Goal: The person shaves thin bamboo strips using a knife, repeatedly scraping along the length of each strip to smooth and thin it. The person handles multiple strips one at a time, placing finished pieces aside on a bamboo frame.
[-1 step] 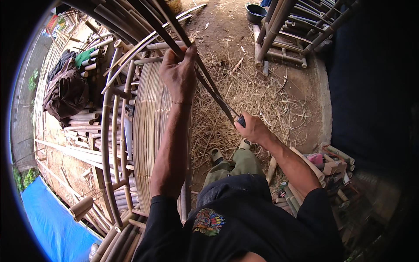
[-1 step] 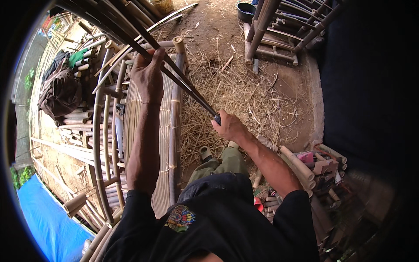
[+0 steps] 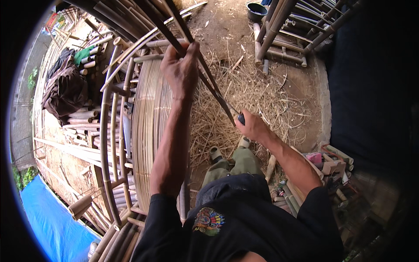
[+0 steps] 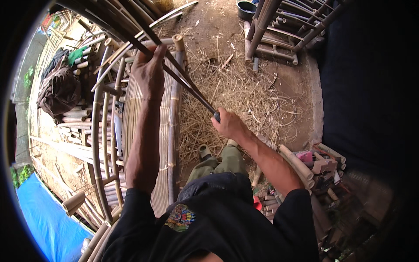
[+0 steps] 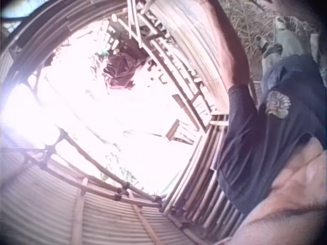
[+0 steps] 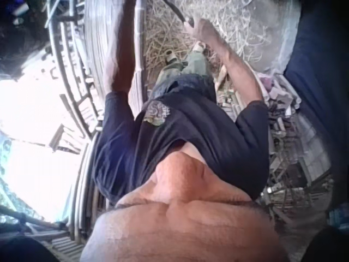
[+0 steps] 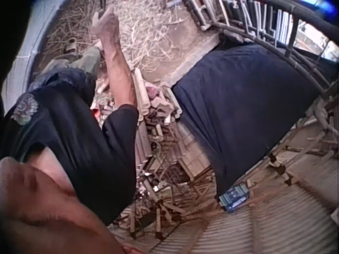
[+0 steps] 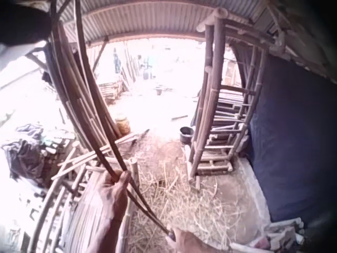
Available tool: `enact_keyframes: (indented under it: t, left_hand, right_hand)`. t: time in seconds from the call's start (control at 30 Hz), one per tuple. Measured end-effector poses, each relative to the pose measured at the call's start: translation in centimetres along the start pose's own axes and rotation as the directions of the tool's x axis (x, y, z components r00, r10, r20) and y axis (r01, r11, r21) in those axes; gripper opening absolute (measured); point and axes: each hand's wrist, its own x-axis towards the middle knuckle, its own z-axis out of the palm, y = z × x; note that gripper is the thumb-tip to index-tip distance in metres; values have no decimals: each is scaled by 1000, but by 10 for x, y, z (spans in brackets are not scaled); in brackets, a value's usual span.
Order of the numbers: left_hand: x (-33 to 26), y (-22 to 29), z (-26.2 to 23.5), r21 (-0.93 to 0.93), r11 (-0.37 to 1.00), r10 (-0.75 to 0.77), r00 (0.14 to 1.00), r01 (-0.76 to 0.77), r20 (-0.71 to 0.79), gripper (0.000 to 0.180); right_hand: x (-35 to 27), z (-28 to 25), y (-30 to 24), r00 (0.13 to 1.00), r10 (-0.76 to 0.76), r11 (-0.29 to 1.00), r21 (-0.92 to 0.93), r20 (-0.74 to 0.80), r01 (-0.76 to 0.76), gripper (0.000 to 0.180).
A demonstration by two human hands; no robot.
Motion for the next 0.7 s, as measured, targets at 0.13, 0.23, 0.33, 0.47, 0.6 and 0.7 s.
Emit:
enact_keyframes:
  t: [0.13, 0.23, 0.33, 0.47, 0.6, 0.7]
  left_hand:
    - [3, -9, 6, -22, 999, 30, 987, -34, -156, 10]
    - [12, -12, 4, 38, 999, 37, 974, -29, -222, 13]
    - [17, -20, 0, -15, 1000, 0, 980, -3, -198, 17]
    - [32, -44, -7, 84, 996, 34, 987, -21, -156, 26]
    - [5, -81, -22, 172, 964, -200, 979, 203, -35, 36]
    - [-27, -112, -13, 158, 930, -330, 943, 333, -47, 19]
  right_hand:
    - [6, -3, -18, 995, 44, 996, -86, 86, -36, 32]
    - [16, 2, -3, 991, 9, 997, 70, 132, -19, 35]
    - [31, 35, 41, 934, 197, 977, 23, 300, -213, 42]
    - [46, 36, 55, 930, 208, 975, 16, 303, -224, 44]
    - [68, 16, 52, 930, 113, 993, -1, 349, -120, 40]
    - [79, 17, 56, 892, 190, 982, -74, 409, -175, 39]
